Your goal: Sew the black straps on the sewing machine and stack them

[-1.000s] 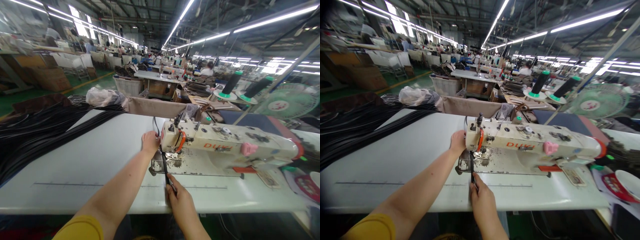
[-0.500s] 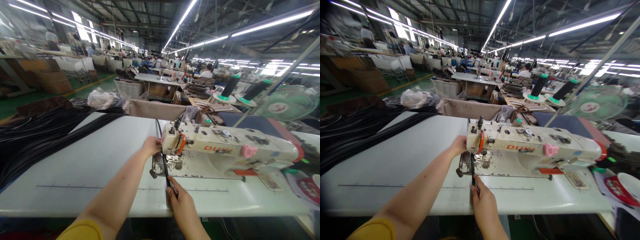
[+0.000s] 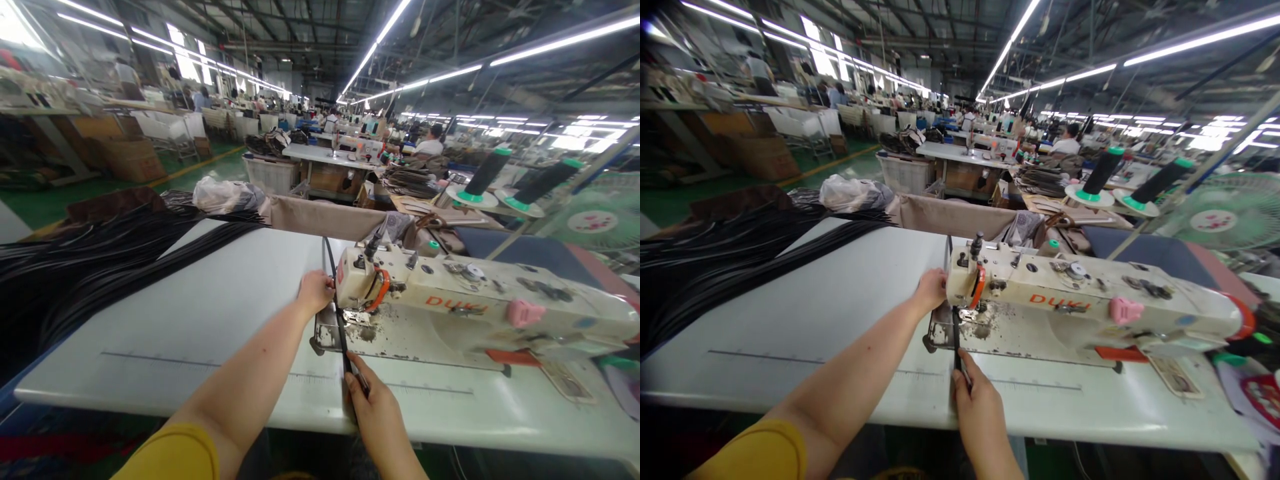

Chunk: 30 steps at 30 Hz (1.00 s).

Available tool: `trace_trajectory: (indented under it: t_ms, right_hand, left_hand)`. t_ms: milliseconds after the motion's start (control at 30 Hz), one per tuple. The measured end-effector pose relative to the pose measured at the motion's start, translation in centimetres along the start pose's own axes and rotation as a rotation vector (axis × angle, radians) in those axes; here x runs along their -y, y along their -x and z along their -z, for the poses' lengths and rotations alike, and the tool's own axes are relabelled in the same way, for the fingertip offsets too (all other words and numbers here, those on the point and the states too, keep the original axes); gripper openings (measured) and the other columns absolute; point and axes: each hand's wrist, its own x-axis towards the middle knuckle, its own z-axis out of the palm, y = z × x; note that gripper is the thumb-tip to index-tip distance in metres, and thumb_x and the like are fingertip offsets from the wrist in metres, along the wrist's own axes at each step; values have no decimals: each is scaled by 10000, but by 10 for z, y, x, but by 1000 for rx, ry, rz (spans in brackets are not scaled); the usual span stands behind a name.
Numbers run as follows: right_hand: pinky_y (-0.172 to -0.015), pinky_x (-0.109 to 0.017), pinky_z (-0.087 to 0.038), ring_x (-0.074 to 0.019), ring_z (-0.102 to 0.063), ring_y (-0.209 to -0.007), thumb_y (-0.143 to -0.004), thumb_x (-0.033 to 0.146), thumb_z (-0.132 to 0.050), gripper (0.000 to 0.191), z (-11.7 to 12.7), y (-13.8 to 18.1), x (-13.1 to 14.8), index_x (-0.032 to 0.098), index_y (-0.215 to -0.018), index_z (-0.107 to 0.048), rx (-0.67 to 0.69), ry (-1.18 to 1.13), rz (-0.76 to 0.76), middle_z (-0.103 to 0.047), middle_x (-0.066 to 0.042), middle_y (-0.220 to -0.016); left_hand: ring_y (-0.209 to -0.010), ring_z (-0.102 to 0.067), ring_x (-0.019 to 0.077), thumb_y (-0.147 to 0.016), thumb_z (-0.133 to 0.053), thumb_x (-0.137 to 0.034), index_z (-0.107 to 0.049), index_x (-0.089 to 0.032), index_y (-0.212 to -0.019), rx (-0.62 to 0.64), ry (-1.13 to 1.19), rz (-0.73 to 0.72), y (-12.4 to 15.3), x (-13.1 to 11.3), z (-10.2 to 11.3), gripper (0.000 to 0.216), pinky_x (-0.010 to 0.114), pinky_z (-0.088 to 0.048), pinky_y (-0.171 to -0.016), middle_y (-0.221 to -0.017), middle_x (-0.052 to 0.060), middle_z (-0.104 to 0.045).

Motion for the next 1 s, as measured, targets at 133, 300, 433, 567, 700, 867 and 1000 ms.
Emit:
trace_trajectory:
  t_ms: [133,300,433,567,700,867,1000]
  right_hand:
    - [-1055,-407,-495,-303,-646,-1265,-932,453,-433,610,0,-1,1,181,-1447,-614,-11,-2,-2,-683,-91,-1367]
    - [-1035,-392,-511,-297,-661,-1245,-936,447,-426,597,0,-1,1,192,-1438,-623,-7,2,-4,-702,-84,-1338]
    - [-1044,-400,-506,-302,-659,-1248,-947,444,-420,591,-1,-1,0,195,-1446,-617,-5,13,-7,-701,-87,-1340]
    - [-1058,-392,-500,-290,-657,-1253,-961,385,-435,555,-1,2,3,189,-1447,-616,-16,-3,-4,-693,-94,-1352]
    - [-1078,-358,-492,-263,-663,-1245,-945,276,-480,501,-2,8,9,191,-1407,-651,-68,-39,40,-707,-80,-1333]
    - [-966,-321,-545,-262,-731,-1079,-805,164,-621,580,-12,8,6,313,-1363,-679,-181,30,51,-775,-19,-1178]
    - [-968,-326,-529,-269,-718,-1063,-693,110,-682,667,-18,5,0,364,-1309,-706,-213,27,21,-762,-10,-1175]
  left_hand:
    - [-1086,-627,264,-829,-679,-228,-805,-249,-879,0,0,1,0,-1,0,137,368,-468,-970,-1057,60,-724]
    - [-1071,-636,261,-831,-685,-250,-806,-248,-867,-5,-4,7,0,-1,0,126,368,-473,-976,-1052,64,-727]
    - [-1087,-640,259,-832,-691,-246,-807,-255,-878,-9,-8,4,1,0,0,126,359,-474,-979,-1063,62,-728]
    - [-1080,-648,251,-838,-664,-200,-802,-239,-876,-14,-3,-15,3,0,1,148,340,-471,-969,-1067,72,-731]
    - [-989,-667,261,-836,-611,-176,-781,-193,-826,-27,18,-36,4,0,2,171,341,-499,-898,-987,102,-728]
    - [-998,-684,274,-802,-562,-210,-764,-179,-850,-66,90,-98,-6,20,-4,210,327,-528,-871,-966,116,-723]
    - [-1014,-698,297,-802,-547,-330,-748,-201,-875,-220,232,-14,-16,41,-15,250,372,-558,-879,-1049,104,-740]
